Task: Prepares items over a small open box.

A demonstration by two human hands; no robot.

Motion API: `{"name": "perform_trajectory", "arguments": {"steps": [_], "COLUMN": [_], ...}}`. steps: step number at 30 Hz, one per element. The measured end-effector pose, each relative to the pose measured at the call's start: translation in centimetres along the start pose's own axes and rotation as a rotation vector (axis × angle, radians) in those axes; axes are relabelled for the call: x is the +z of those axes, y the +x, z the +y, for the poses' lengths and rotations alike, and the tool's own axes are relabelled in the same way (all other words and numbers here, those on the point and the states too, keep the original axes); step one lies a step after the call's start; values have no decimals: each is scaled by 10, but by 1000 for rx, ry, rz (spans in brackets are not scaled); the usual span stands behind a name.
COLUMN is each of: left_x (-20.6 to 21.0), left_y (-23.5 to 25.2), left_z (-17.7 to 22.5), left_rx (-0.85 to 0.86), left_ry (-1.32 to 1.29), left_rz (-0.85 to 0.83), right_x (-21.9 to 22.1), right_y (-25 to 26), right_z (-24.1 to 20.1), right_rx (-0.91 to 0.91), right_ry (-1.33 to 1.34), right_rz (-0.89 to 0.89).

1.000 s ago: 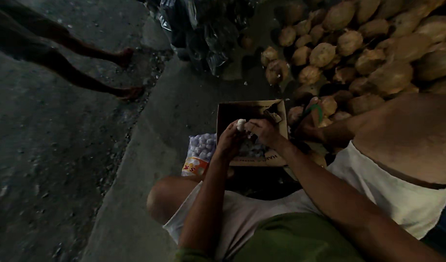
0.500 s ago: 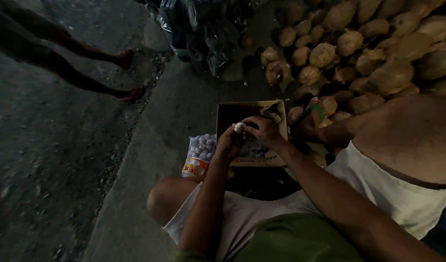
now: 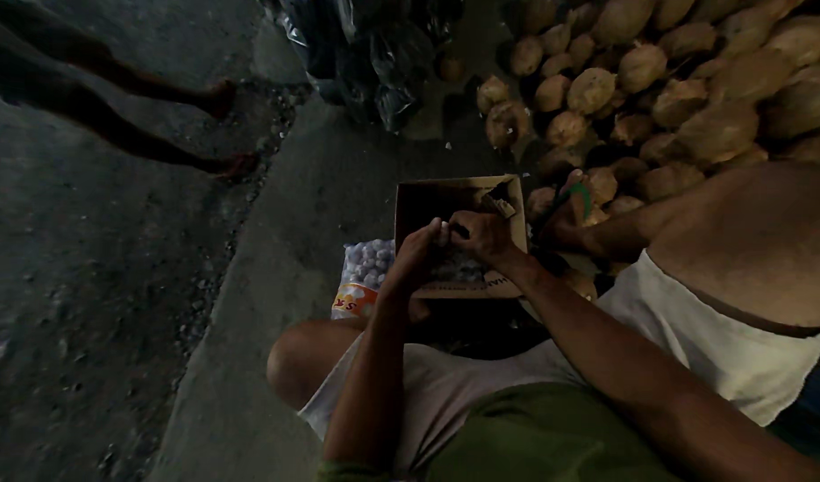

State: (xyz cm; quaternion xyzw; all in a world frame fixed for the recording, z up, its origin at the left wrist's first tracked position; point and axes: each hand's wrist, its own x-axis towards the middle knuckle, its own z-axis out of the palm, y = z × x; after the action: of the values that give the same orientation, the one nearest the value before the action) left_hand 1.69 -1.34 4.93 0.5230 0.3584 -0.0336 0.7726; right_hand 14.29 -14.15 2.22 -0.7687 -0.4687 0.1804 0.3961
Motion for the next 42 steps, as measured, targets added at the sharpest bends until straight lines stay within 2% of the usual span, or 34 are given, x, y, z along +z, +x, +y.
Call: {"name": "perform_trajectory", "arguments": {"steps": [2,5,7,10,12,14,17,20,22,24,27,31,35,39,42], "left_x": [-2,-4,-5,-9,-7,0,8,6,7,9,6,3,0,-3,-1], "left_y": [2,4,3,5,6,5,1,1,2,2,5,9,13,18,17], "left_z": [-3,-6,-3,-3,-5,-8,-8,-11,-10,-10,-14,-18,-24,-29,-31], "left_rx": [-8,-72,-77,-51,-40,-19,-16,-15,-7,30,94,183,278,366,388], "left_ry": [-43,-295,-402,-451,-409,-261,-29,-79,-153,-156,-29,-21,77,95,140], "left_rz": [-20,-60,-101,-177,-126,39,162,136,102,72,92,17,34,78,96], "right_x": [-4,-14,-16,-15,-8,-2,-2,-4,-5,-6,-9,-9,-12,-9,-9], "right_y": [-1,-2,4,3,2,3,4,2,2,2,3,2,4,3,2], "right_z": [-6,-11,-4,3,-2,-13,-22,-14,-13,-18,-22,-16,-21,-21,-22], "right_rx": [116,292,339,300,241,207,268,310,317,319,328,334,353,321,304], "right_ry": [184,413,300,238,333,337,396,698,780,721,627,772,805,936,872], "right_rz": [2,39,84,-20,-114,-213,-285,-274,-217,-186,-236,-168,-216,-184,-180]}}
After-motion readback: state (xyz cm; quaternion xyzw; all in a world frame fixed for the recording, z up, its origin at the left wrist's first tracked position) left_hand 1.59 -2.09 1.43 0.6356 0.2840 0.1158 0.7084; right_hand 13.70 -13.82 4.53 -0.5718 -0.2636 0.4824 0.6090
